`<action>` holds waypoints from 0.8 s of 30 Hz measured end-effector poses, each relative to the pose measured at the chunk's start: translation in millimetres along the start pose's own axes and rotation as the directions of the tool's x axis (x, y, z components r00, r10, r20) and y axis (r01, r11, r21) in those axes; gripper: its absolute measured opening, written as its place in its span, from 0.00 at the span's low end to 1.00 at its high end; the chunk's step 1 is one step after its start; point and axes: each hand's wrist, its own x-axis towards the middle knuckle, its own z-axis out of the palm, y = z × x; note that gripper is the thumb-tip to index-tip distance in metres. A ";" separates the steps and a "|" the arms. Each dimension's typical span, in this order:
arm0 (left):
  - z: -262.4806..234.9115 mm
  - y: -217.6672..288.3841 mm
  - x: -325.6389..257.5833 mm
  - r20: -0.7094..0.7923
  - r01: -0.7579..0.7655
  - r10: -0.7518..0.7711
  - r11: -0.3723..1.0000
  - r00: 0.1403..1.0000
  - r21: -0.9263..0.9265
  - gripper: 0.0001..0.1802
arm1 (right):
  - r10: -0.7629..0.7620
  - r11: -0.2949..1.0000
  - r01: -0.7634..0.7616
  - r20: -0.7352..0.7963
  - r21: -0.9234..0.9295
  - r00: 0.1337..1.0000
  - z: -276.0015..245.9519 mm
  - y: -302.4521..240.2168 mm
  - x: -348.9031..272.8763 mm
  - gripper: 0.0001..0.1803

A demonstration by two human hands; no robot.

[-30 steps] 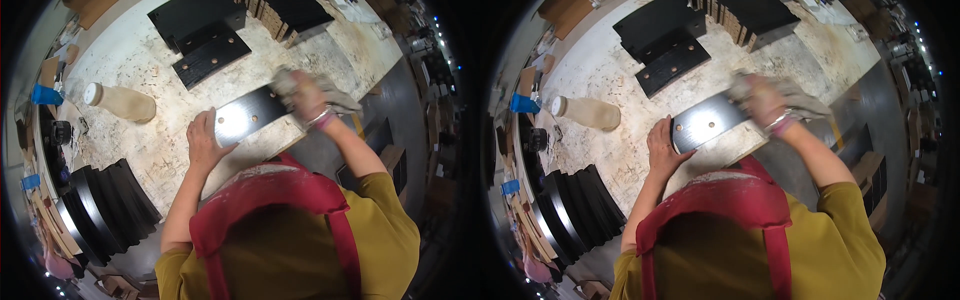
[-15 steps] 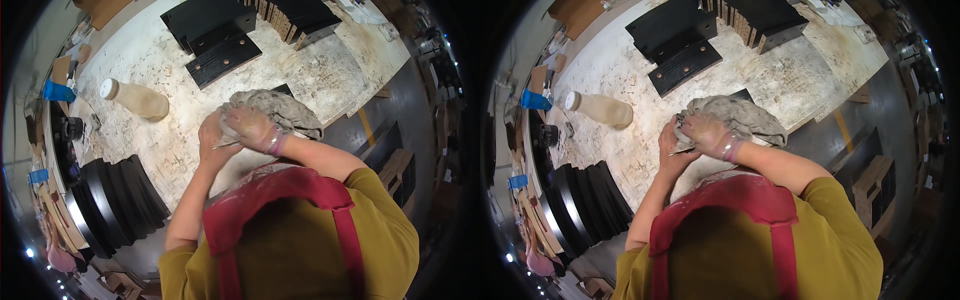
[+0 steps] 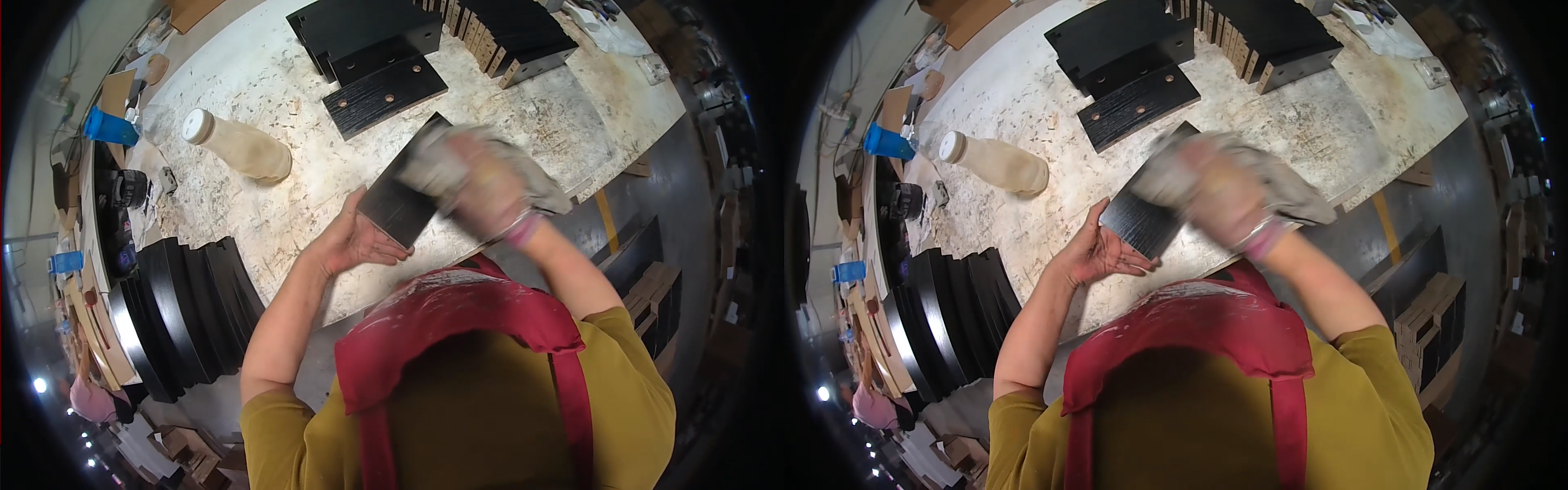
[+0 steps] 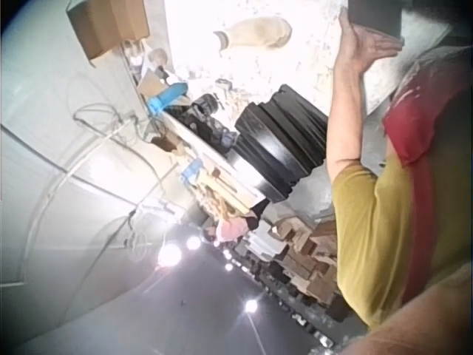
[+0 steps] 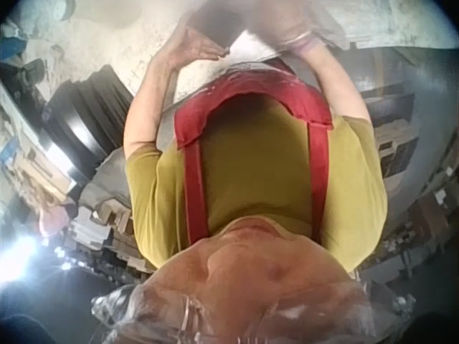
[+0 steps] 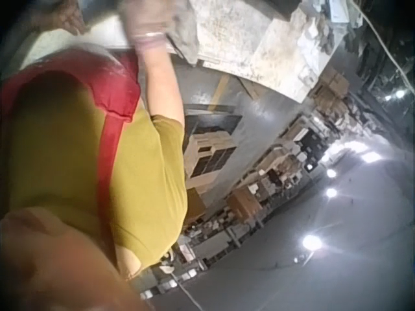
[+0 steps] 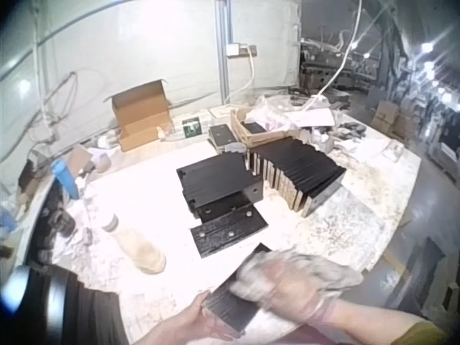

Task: The person cleans black rectangular furniture panels by hand using a cloth. The person pours liquid from a bottle onto the cloth, wipes the surface of the panels, and stacks them.

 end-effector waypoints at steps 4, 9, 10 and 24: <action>-17.1 -33.1 10.5 0.018 -0.035 0.041 0.969 0.999 -0.245 0.53 | 0.002 0.995 -0.058 0.565 0.082 0.825 54.2 -13.6 -2.5 0.24; -6.0 -31.4 8.1 0.052 -0.002 0.018 0.953 0.998 -0.303 0.54 | 0.490 0.715 -0.532 0.217 0.454 0.844 42.8 123.3 -6.6 0.15; -10.9 -33.3 10.3 0.153 -0.031 0.076 0.960 0.985 -0.277 0.55 | 0.505 0.508 -0.503 0.232 0.699 0.832 47.7 128.4 -5.9 0.13; -4.2 -48.6 9.4 0.058 -0.072 0.104 0.913 0.993 -0.402 0.49 | -0.064 0.997 0.074 0.358 -0.014 0.932 28.9 -8.5 14.3 0.15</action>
